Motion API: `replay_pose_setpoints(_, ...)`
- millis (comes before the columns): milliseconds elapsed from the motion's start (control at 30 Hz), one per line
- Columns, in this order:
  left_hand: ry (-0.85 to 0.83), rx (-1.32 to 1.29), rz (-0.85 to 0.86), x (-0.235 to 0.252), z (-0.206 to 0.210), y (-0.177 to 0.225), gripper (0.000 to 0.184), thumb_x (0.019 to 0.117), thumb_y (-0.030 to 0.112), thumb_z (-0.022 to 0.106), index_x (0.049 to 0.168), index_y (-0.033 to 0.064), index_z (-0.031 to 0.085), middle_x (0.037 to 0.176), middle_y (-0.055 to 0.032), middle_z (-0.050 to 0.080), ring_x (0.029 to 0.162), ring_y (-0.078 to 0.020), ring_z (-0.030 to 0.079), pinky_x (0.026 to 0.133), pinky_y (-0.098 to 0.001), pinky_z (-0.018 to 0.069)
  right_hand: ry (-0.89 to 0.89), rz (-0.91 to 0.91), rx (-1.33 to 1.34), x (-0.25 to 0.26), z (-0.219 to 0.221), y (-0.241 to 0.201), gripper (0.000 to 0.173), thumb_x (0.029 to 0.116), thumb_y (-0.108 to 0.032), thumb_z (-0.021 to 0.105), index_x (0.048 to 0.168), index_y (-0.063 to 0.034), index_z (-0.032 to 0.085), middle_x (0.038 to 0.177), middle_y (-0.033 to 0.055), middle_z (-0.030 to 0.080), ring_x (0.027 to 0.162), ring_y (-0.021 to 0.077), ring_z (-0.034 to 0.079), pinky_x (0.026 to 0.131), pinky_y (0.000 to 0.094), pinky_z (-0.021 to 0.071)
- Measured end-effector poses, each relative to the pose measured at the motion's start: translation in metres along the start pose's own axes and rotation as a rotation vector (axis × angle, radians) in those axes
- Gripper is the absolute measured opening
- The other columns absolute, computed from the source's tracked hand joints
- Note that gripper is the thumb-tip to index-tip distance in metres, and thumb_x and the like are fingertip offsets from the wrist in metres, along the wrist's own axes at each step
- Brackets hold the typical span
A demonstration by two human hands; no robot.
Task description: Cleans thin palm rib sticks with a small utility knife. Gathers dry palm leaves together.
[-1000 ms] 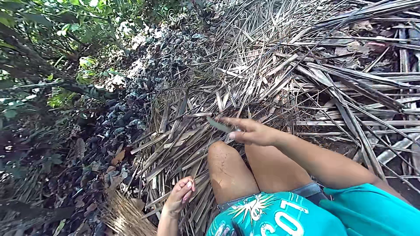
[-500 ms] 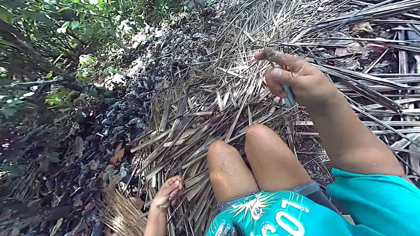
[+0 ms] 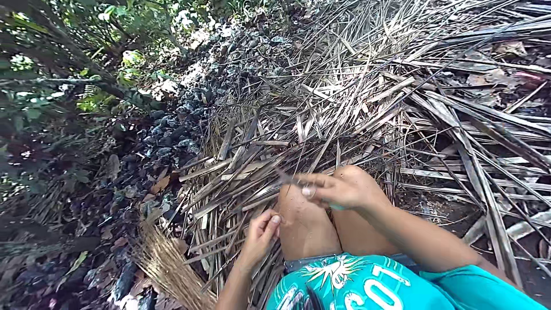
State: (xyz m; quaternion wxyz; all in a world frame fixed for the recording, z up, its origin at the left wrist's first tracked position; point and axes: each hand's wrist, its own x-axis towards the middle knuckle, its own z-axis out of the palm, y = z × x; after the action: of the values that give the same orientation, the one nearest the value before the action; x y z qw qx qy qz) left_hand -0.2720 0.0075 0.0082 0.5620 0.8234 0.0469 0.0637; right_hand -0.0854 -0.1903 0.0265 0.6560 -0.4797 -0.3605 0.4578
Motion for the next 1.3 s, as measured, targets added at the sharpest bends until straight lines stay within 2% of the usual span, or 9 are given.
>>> replay_pose_setpoints(167,-0.234,0.595,-0.076,-0.044,-0.036,-0.033,0.022,0.101,0.016,0.058,0.103,0.0045,0.077,0.099,-0.0067,0.077,0.099,-0.0226,0.072,0.101,-0.051,0.0494,0.314,-0.439,0.104,-0.012,-0.059,-0.058,0.033,0.1062,-0.031,0.043,0.137,-0.0223,0.052,0.064,-0.017,0.05,0.05,-0.0052,0.044,0.048,0.0122,0.0395)
replay_pose_setpoints(300,0.144,0.853,-0.14,-0.057,-0.078,0.002,0.024,0.1025,0.012,0.055,0.109,-0.0015,0.074,0.102,-0.019,0.075,0.095,-0.0363,0.073,0.087,-0.0609,0.056,0.385,-0.523,0.072,-0.015,-0.055,-0.084,0.042,0.1081,-0.03,0.039,0.148,-0.019,0.042,0.062,-0.0148,0.049,0.047,-0.0023,0.045,0.047,0.0139,0.0416)
replay_pose_setpoints(400,0.668,0.857,0.104,-0.062,-0.12,0.06,0.028,0.1054,0.015,0.052,0.11,-0.0083,0.068,0.099,-0.0132,0.074,0.089,-0.0159,0.072,0.084,-0.0365,0.0588,0.21,-0.302,0.018,-0.004,-0.015,-0.058,0.042,0.1048,-0.027,0.044,0.143,-0.0132,0.053,0.06,-0.0107,0.049,0.046,-0.0022,0.044,0.045,0.0147,0.0415)
replay_pose_setpoints(533,0.965,0.349,0.563,-0.043,-0.101,0.098,0.012,0.1076,0.012,0.047,0.111,0.0157,0.059,0.1,0.0107,0.074,0.091,-0.0061,0.072,0.08,-0.0253,0.0608,-0.127,0.028,0.014,0.019,0.039,-0.018,0.042,0.1057,-0.025,0.046,0.142,-0.0059,0.054,0.07,-0.0097,0.05,0.054,-0.0027,0.043,0.05,0.0147,0.0381)
replay_pose_setpoints(733,0.854,-0.099,0.552,-0.012,-0.018,0.068,0.014,0.1049,0.03,0.055,0.109,0.033,0.069,0.106,0.0076,0.077,0.098,-0.0099,0.074,0.091,-0.0279,0.0598,-0.072,0.058,0.491,0.033,0.046,-0.009,0.039,0.1075,-0.025,0.042,0.146,-0.0158,0.043,0.069,-0.0085,0.052,0.053,-0.002,0.047,0.052,0.0127,0.0421)
replay_pose_setpoints(867,0.7,-0.349,0.114,-0.021,0.018,0.047,0.026,0.108,0.021,0.046,0.129,0.0094,0.058,0.124,-0.0043,0.072,0.109,-0.0175,0.072,0.096,-0.0347,0.0587,0.077,0.057,0.538,0.031,0.027,-0.001,0.038,0.1092,-0.024,0.038,0.147,-0.0218,0.042,0.066,-0.0071,0.051,0.052,0.0009,0.048,0.051,0.0149,0.0442)
replay_pose_setpoints(933,0.497,-0.173,0.029,-0.028,0.032,0.044,0.042,0.1074,0.02,0.045,0.138,-0.0092,0.049,0.13,-0.0109,0.068,0.112,-0.0176,0.07,0.094,-0.0351,0.0587,0.135,0.045,0.491,0.03,0.019,0.004,0.041,0.1094,-0.02,0.037,0.15,-0.0202,0.04,0.066,-0.0065,0.05,0.052,0.0016,0.048,0.051,0.0151,0.0439)
replay_pose_setpoints(1100,0.511,0.753,0.442,-0.005,0.018,0.057,0.034,0.1089,0.022,0.043,0.122,0.0028,0.067,0.126,-0.0119,0.07,0.126,-0.0227,0.061,0.11,-0.0386,0.0444,0.175,0.054,0.268,0.024,0.012,0.005,0.049,0.1077,-0.014,0.038,0.156,-0.0138,0.031,0.065,-0.0066,0.047,0.05,0.0012,0.047,0.049,0.0138,0.0417)
replay_pose_setpoints(1300,0.23,0.059,-0.203,0.034,0.001,0.054,0.023,0.1057,0.008,0.047,0.108,0.0004,0.068,0.077,0.0058,0.064,0.066,0.0016,0.058,0.064,-0.0157,0.0508,0.151,-0.037,-0.02,0.012,0.001,0.003,0.054,0.1021,-0.014,0.048,0.154,-0.0084,0.036,0.064,-0.0092,0.051,0.052,-0.0019,0.047,0.052,0.0139,0.041)
